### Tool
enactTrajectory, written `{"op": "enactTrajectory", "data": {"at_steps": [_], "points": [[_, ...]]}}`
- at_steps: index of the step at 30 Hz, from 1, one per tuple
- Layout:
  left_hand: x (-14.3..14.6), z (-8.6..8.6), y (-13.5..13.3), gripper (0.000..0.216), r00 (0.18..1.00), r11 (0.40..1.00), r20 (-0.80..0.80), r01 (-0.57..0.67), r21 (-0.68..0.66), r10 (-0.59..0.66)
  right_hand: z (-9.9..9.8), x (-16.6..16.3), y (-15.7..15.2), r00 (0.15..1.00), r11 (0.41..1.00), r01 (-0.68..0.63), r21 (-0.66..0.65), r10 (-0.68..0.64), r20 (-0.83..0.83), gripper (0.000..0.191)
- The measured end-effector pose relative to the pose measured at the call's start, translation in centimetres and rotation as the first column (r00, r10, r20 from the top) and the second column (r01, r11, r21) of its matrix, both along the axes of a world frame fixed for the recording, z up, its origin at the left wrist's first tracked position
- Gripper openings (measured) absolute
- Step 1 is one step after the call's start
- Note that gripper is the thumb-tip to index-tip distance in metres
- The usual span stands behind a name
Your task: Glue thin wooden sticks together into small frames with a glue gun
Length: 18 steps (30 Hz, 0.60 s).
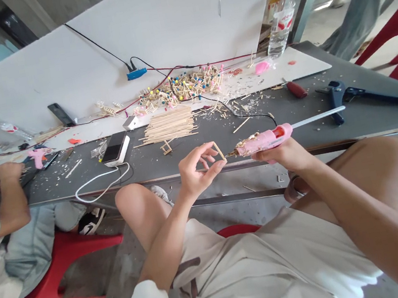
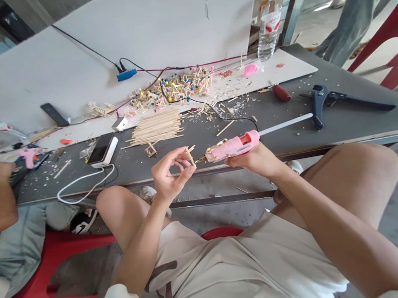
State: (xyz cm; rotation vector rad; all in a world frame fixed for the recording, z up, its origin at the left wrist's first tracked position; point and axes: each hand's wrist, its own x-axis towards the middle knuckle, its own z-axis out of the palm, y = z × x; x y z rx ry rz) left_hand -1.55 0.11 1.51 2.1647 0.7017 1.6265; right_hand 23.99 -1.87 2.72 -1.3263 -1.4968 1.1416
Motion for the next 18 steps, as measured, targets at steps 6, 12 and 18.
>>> {"op": "enactTrajectory", "data": {"at_steps": [6,12,18], "points": [[-0.05,-0.04,0.01,0.043,1.0,1.0,0.007,0.015,0.019,-0.015,-0.05,0.05,-0.05,1.0,1.0,0.015,0.011,-0.015,0.004,0.022],[-0.06,-0.07,-0.01,0.044,1.0,1.0,-0.008,0.007,0.015,-0.007,-0.16,0.08,0.02,1.0,1.0,0.015,0.017,-0.015,0.005,0.023],[-0.02,0.06,-0.08,0.043,0.999,0.999,0.01,0.036,0.021,-0.036,-0.01,0.0,-0.04,1.0,1.0,0.017,0.02,-0.017,-0.01,0.024]]}}
